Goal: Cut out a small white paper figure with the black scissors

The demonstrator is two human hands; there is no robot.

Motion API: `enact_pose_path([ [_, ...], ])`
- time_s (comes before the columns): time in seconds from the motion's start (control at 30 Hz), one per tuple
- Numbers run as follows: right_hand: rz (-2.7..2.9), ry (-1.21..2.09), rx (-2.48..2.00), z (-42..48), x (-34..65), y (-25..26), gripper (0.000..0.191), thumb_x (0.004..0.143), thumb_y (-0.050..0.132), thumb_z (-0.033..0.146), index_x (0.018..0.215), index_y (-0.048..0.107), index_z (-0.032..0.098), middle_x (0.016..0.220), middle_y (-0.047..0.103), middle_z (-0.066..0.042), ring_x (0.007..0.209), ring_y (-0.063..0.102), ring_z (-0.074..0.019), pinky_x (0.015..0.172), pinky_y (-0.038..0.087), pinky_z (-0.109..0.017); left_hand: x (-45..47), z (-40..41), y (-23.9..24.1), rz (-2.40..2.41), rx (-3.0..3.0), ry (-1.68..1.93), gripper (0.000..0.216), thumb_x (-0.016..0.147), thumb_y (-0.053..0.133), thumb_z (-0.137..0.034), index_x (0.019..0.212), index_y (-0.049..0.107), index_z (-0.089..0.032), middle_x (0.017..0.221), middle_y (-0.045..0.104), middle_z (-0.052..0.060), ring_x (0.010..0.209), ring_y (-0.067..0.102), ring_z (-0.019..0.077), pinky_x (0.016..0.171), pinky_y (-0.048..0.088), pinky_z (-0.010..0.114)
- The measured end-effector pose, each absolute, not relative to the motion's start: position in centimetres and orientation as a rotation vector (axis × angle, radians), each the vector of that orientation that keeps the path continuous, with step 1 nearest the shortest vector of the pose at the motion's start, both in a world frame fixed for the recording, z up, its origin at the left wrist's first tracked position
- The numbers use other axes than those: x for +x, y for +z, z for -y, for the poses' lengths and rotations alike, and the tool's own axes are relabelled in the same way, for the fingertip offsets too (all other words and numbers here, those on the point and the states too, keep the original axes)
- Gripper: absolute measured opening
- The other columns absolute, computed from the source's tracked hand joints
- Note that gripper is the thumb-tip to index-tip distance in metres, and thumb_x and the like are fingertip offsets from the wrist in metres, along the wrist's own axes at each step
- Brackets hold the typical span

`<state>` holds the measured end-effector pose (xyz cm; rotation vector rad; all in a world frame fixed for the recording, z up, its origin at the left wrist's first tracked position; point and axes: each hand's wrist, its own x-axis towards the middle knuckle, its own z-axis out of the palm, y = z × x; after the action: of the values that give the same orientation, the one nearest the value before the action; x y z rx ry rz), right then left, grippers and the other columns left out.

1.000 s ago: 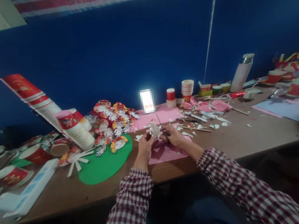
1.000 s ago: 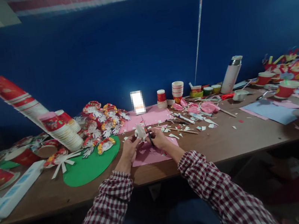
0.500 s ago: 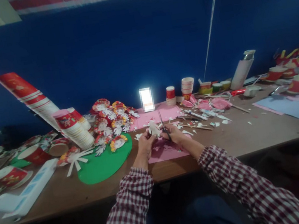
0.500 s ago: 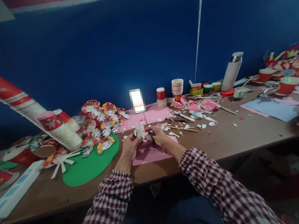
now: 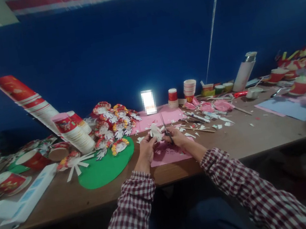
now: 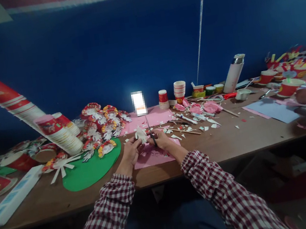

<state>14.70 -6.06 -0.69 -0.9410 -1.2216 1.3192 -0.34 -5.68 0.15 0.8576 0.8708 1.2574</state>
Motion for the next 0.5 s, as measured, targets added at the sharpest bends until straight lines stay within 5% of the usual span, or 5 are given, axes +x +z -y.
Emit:
enact_pose_path([
  [0.5, 1.191, 1.310, -0.947, 6.19, 14.44, -0.76, 0.036, 0.058, 0.071, 0.022, 0.090, 0.057, 0.017, 0.058, 0.056, 0.006, 0.047, 0.048, -0.0066, 0.045, 0.035, -0.018, -0.32, 6.10, 0.61, -0.924, 0.882, 1.254, 0.036, 0.049, 0.076, -0.025, 0.082, 0.067, -0.014, 0.068, 0.065, 0.001, 0.055, 0.055, 0.0081, 0.050, 0.045, 0.018],
])
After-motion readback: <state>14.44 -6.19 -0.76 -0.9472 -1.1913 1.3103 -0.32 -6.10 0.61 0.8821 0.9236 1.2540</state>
